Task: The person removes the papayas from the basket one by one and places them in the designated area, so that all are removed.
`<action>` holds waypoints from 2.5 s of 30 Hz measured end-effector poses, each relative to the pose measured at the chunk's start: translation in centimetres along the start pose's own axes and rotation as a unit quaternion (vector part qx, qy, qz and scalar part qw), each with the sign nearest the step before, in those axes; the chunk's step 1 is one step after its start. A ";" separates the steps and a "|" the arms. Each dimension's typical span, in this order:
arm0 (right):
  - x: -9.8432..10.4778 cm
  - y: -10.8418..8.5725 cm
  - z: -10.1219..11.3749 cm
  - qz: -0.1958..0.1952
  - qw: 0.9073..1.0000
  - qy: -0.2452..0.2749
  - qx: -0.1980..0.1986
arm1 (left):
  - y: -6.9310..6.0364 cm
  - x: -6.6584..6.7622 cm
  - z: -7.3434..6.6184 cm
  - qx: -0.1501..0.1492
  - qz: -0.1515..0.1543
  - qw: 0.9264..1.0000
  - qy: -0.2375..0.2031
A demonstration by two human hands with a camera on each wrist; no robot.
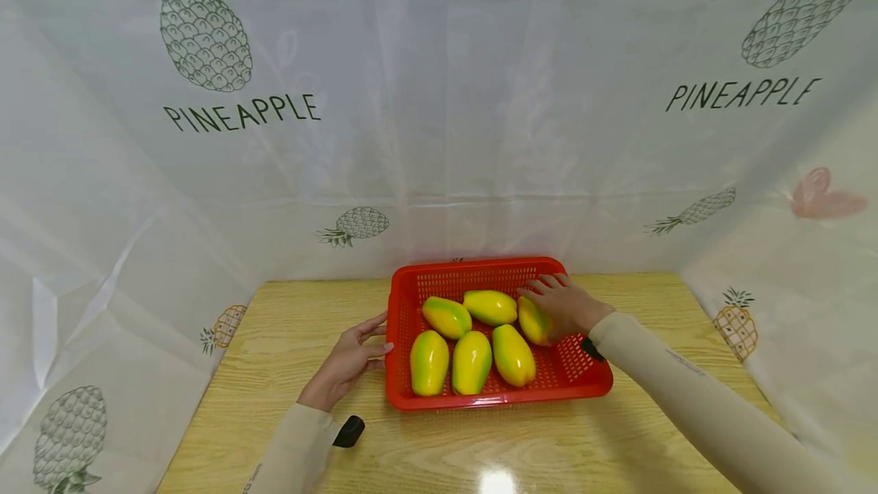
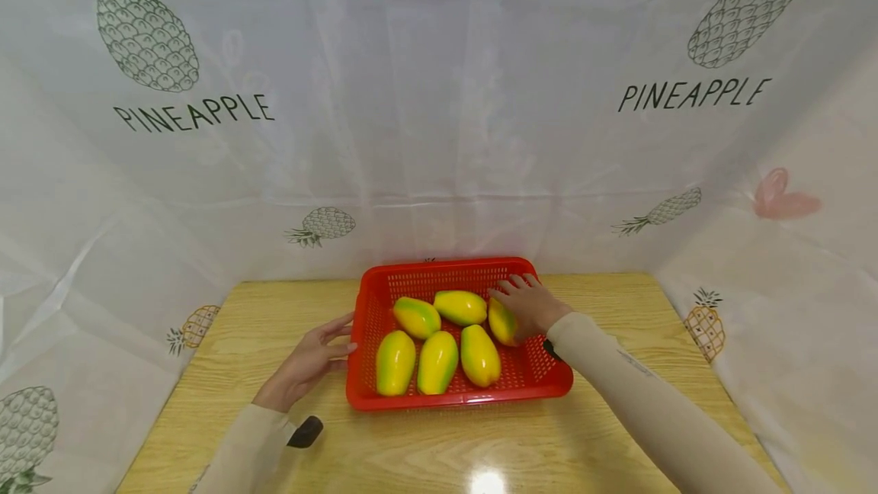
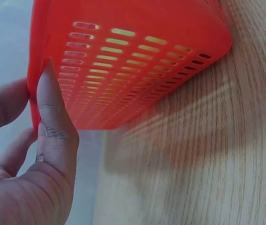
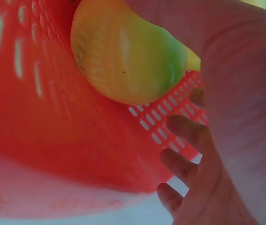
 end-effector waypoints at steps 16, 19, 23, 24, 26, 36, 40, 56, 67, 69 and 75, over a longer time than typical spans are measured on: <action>-1.3 1.6 0.1 0.065 0.997 0.028 -0.012 | 0.1 0.3 -0.1 -0.002 0.022 1.000 0.002; -1.5 1.8 0.0 0.068 0.997 0.033 -0.013 | 0.1 0.5 0.0 -0.004 0.024 1.000 0.001; -1.6 1.8 -0.1 0.064 0.997 0.052 -0.014 | 0.2 0.6 0.0 -0.005 0.030 1.000 0.000; -1.5 1.7 -0.1 0.061 0.997 0.055 -0.014 | 0.2 0.6 0.0 -0.005 0.033 0.999 0.000; -1.1 1.3 0.0 0.056 0.997 0.055 -0.015 | 0.2 0.6 0.0 -0.005 0.038 0.999 0.000; 1.6 -1.3 0.3 -0.029 0.999 0.033 0.001 | 0.3 0.8 0.0 -0.005 0.045 0.999 -0.004; 2.4 -2.3 0.2 -0.065 0.998 0.014 0.005 | 0.2 0.8 0.0 -0.004 0.043 0.999 -0.001; 5.4 -7.6 -2.2 -0.163 0.986 0.041 -0.004 | 0.2 0.7 -0.1 -0.001 0.042 0.999 -0.016; 3.4 -10.3 -6.4 -0.175 0.979 0.085 -0.057 | 0.1 0.6 -0.1 -0.005 0.052 0.999 -0.013; 2.6 -10.4 -7.1 -0.174 0.979 0.088 -0.063 | 0.1 0.5 -0.1 -0.007 0.055 0.998 -0.011; -0.9 -10.2 -8.9 -0.148 0.980 0.104 -0.082 | -0.1 0.3 -0.2 -0.011 0.061 0.998 -0.014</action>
Point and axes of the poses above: each hand's wrist, its own y-axis towards the middle knuckle, its own x-axis out of the back of the hand, z = x × y, the point moved 7 cm from there along y, towards the middle knuckle, and after that the axes turned 12 degrees about z, right-handed, at the moved point
